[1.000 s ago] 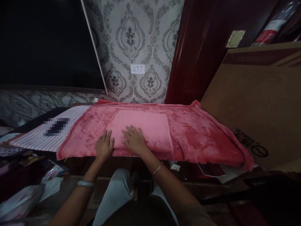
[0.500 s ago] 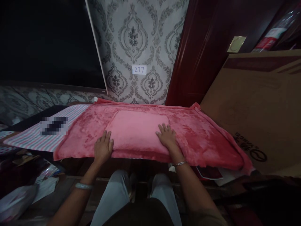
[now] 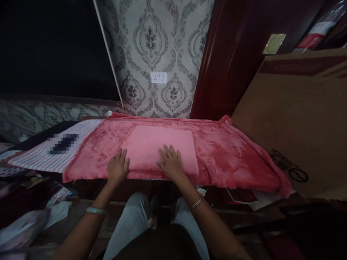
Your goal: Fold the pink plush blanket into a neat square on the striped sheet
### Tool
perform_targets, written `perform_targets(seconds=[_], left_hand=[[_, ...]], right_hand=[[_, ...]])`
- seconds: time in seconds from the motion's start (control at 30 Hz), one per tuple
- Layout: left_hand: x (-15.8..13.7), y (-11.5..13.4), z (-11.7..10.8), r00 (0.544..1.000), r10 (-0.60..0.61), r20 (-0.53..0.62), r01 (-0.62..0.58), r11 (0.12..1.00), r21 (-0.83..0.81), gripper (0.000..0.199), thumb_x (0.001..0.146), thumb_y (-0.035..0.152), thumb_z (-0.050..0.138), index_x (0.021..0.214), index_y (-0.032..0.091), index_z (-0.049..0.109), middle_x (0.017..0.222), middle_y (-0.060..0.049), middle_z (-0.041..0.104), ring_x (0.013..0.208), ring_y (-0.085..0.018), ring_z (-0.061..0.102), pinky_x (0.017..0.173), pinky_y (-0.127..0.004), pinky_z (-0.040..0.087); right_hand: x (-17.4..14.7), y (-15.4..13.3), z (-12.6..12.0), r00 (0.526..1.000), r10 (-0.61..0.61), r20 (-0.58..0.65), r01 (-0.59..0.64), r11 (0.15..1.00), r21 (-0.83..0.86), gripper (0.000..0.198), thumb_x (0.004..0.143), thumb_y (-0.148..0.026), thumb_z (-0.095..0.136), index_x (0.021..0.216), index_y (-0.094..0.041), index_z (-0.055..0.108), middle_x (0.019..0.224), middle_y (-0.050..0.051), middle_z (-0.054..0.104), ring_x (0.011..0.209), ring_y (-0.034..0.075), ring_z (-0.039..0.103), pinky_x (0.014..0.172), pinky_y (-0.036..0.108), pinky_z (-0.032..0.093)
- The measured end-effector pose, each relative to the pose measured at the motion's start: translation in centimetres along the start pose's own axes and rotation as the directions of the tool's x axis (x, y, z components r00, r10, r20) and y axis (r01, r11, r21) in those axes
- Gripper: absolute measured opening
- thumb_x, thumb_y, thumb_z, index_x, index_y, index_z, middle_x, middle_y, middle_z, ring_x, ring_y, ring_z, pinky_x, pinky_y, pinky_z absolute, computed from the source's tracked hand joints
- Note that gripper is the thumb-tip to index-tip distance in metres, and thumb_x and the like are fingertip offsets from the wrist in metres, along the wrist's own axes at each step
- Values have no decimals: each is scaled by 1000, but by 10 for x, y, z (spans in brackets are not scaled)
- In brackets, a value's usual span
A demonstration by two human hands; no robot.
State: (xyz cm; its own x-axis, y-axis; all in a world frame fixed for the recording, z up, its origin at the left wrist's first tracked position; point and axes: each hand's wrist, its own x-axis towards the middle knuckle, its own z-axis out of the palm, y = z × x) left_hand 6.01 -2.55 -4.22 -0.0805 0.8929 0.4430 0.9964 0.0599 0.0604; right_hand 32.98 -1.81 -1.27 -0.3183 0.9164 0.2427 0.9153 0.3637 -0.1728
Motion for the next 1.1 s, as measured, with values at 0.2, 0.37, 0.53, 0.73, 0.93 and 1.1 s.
perform_targets(seconds=[0.2,0.37,0.53,0.73,0.93,1.1], left_hand=[[2,-1,-3,1000,17,23,-18,1000,13,56,100,33,30,146,8,48,154,-21,44,119,-36,58,96,-47,46],[3,1,-4,999,-12,30,13,1000,-15,58,100,35,27,148,8,47,155,-20,42,120,-37,57,97,-49,46],[7,1,-13,995,-55,87,63,994,-84,59,99,38,28,148,9,47,156,-20,40,125,-39,55,101,-54,45],[34,46,-43,997,77,2,-76,993,-90,60,100,42,30,151,14,43,161,-17,33,149,-37,28,117,-64,24],[67,84,-23,926,329,184,-313,943,-109,57,100,44,31,152,22,41,163,-10,29,152,-32,22,118,-67,16],[72,76,3,941,269,206,-262,963,-61,60,100,44,31,154,20,36,163,-11,28,151,-33,23,119,-66,17]], right_hand=[[-16,18,13,984,178,-8,-179,983,-46,58,102,-47,37,155,-24,36,165,7,25,152,29,19,120,54,15],[-38,64,8,931,364,-24,-365,928,-69,58,102,-45,33,156,-22,34,165,9,25,152,30,20,118,57,21],[-58,91,2,865,487,-122,-494,869,-28,56,101,-39,33,152,-16,42,160,16,34,150,32,25,116,55,25],[-39,60,-8,915,290,-280,-299,954,11,52,101,-36,35,150,-20,45,161,13,34,150,31,24,118,55,23],[-20,39,0,966,254,-42,-256,965,-56,55,102,-42,39,155,-27,36,165,7,25,152,31,18,119,56,20],[-23,45,8,966,257,-15,-258,965,-49,55,102,-43,37,156,-30,33,166,4,22,153,29,16,120,55,18]])
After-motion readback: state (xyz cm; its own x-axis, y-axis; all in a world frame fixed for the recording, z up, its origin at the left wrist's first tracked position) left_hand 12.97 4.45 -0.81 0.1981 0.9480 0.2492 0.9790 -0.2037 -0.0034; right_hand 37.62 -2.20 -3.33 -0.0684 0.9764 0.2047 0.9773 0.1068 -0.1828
